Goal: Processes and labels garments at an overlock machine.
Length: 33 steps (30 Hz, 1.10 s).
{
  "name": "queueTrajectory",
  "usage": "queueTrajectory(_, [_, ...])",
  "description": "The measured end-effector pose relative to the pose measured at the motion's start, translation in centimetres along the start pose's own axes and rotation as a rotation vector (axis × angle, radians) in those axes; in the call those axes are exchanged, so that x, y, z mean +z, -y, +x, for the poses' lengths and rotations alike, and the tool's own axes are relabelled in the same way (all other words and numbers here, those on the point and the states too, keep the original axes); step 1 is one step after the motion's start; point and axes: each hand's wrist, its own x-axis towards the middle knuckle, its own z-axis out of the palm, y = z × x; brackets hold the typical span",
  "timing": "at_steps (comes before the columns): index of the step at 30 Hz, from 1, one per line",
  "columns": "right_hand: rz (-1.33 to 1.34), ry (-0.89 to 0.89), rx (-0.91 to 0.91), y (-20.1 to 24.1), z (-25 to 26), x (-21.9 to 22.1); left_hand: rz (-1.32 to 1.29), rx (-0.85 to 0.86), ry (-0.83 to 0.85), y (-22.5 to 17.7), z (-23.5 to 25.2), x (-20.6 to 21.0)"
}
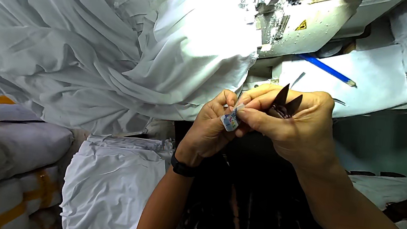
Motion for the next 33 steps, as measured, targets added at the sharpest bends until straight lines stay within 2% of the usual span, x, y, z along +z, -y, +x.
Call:
queueTrajectory(3, [-0.04, -0.018, 0.005, 0.1, 0.0, -0.2, 0.186, 0.046, -0.024, -0.7, -0.2, 0.0])
queueTrajectory(7, [-0.073, -0.028, 0.025, 0.1, -0.1, -0.3, 0.631, 0.178, -0.177, -2.0, -1.1, 1.3])
queueTrajectory(10, [-0.079, -0.031, 0.043, 0.0, -0.1, -0.2, 0.827, 0.298, -0.251, -2.3, -1.5, 2.1])
queueTrajectory(16, [-0.017, -0.047, 0.074, -0.4, 0.2, 0.3, 0.889, 0.324, -0.331, -2.3, -1.6, 2.1])
queueTrajectory(24, [0.101, 0.044, 0.341, -0.3, 1.1, -2.1, 0.937, 0.32, -0.403, -3.1, -1.2, 2.1])
queueTrajectory(28, [0.172, 0.092, 0.417, -0.7, 1.0, -1.0, 0.961, 0.335, -0.403, -2.9, -0.9, 1.9])
queueTrajectory(31, [0.132, 0.053, 0.355, -1.4, 1.1, 0.1, 1.024, 0.348, -0.371, -3.0, -0.6, 1.5])
queueTrajectory(33, [-0.002, 0.064, 0.172, -1.5, 1.6, -0.1, 1.071, 0.349, -0.331, -4.0, -0.3, 1.4])
